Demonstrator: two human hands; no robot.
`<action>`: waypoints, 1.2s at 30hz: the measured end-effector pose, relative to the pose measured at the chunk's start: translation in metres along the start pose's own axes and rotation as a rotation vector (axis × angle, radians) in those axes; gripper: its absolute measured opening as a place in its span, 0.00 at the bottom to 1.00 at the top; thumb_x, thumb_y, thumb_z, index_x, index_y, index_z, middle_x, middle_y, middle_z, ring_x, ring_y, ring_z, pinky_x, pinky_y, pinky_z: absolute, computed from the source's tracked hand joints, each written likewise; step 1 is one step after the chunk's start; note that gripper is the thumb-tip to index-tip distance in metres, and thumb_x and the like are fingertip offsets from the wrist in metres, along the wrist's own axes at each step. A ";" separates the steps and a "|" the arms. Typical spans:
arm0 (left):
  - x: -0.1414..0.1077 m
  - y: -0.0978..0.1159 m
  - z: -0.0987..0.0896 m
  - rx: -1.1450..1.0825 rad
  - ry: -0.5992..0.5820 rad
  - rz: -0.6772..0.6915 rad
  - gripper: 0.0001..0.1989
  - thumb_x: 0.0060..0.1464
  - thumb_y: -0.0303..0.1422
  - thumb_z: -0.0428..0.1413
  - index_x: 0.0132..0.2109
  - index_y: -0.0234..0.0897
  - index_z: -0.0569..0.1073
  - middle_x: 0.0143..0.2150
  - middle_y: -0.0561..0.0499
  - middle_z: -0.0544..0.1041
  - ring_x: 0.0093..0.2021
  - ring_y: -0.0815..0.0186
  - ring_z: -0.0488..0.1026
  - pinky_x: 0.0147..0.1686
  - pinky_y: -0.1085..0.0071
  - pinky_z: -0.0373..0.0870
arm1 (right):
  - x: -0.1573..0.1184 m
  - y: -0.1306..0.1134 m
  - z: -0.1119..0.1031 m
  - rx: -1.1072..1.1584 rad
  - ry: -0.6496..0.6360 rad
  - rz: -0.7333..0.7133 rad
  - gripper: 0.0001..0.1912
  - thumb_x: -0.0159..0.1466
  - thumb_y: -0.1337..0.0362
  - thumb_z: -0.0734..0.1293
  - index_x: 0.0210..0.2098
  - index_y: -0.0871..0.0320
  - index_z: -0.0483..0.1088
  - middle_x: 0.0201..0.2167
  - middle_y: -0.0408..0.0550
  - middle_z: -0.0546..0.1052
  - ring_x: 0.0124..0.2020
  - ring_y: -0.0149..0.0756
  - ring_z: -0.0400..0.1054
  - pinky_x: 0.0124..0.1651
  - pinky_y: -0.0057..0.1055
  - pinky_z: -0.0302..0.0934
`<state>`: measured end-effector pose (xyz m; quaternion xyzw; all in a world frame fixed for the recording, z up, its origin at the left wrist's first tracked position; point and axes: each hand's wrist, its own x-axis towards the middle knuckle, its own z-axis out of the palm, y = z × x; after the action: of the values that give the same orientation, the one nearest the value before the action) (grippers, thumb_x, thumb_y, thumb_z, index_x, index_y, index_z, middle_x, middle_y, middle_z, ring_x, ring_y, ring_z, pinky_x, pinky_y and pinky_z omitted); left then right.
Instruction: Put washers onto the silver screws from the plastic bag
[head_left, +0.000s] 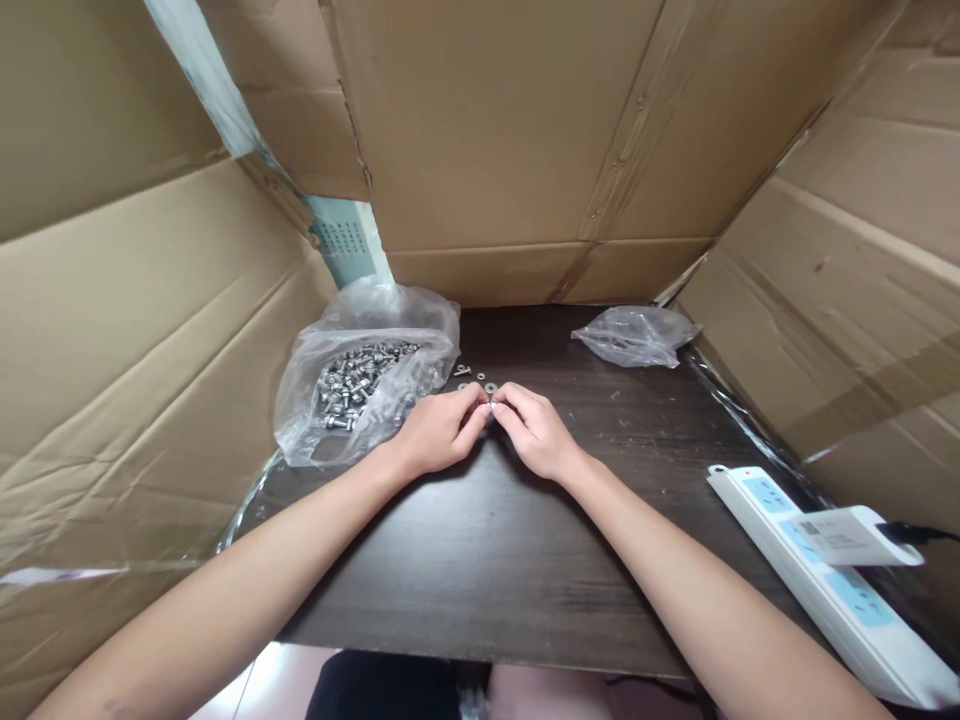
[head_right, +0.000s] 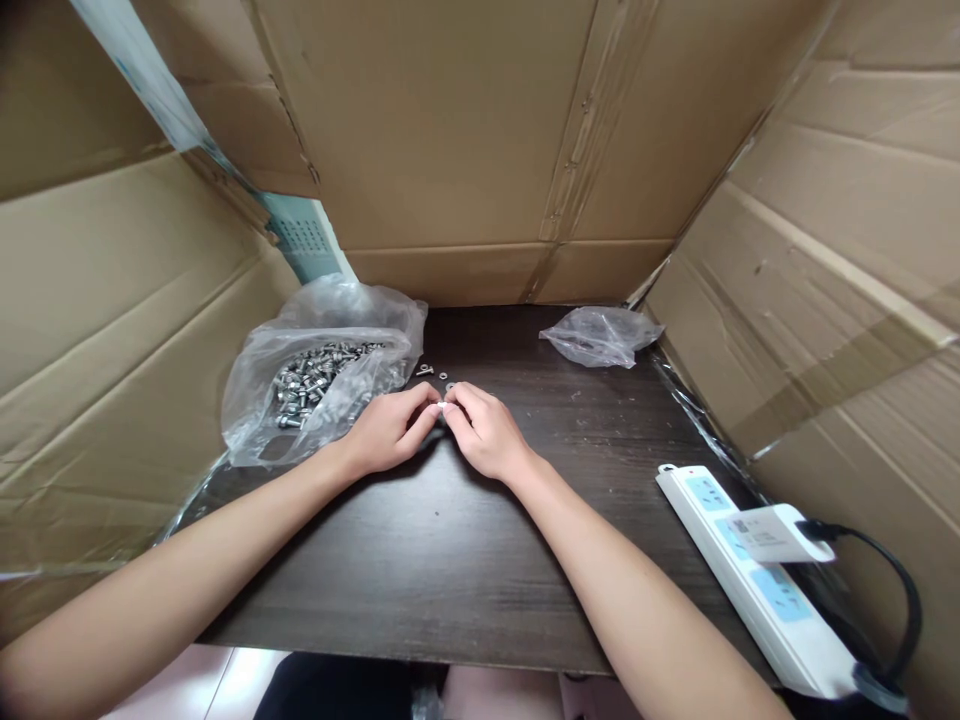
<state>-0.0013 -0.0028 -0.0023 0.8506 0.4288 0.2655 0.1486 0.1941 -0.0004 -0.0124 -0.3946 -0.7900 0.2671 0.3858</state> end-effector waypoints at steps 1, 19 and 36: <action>0.000 0.000 0.000 -0.001 -0.003 -0.001 0.12 0.70 0.38 0.46 0.44 0.39 0.70 0.37 0.48 0.81 0.35 0.60 0.78 0.36 0.67 0.68 | 0.000 0.000 0.000 0.000 0.002 0.001 0.11 0.72 0.62 0.59 0.33 0.55 0.63 0.31 0.45 0.70 0.33 0.37 0.65 0.40 0.34 0.58; 0.000 0.000 0.001 -0.007 0.008 -0.004 0.11 0.70 0.39 0.46 0.43 0.39 0.70 0.37 0.48 0.81 0.35 0.60 0.79 0.36 0.67 0.69 | 0.000 0.000 0.000 0.000 -0.003 0.002 0.11 0.72 0.61 0.58 0.33 0.55 0.63 0.32 0.46 0.71 0.34 0.37 0.65 0.40 0.35 0.58; 0.000 0.000 0.001 -0.021 -0.002 -0.009 0.12 0.70 0.39 0.46 0.43 0.39 0.70 0.35 0.49 0.80 0.34 0.60 0.78 0.35 0.67 0.68 | 0.000 0.001 0.000 -0.008 -0.004 -0.012 0.12 0.73 0.61 0.57 0.32 0.54 0.63 0.31 0.45 0.70 0.33 0.37 0.65 0.39 0.35 0.57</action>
<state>-0.0010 -0.0030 -0.0029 0.8472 0.4298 0.2686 0.1593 0.1942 -0.0001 -0.0130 -0.3910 -0.7941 0.2627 0.3842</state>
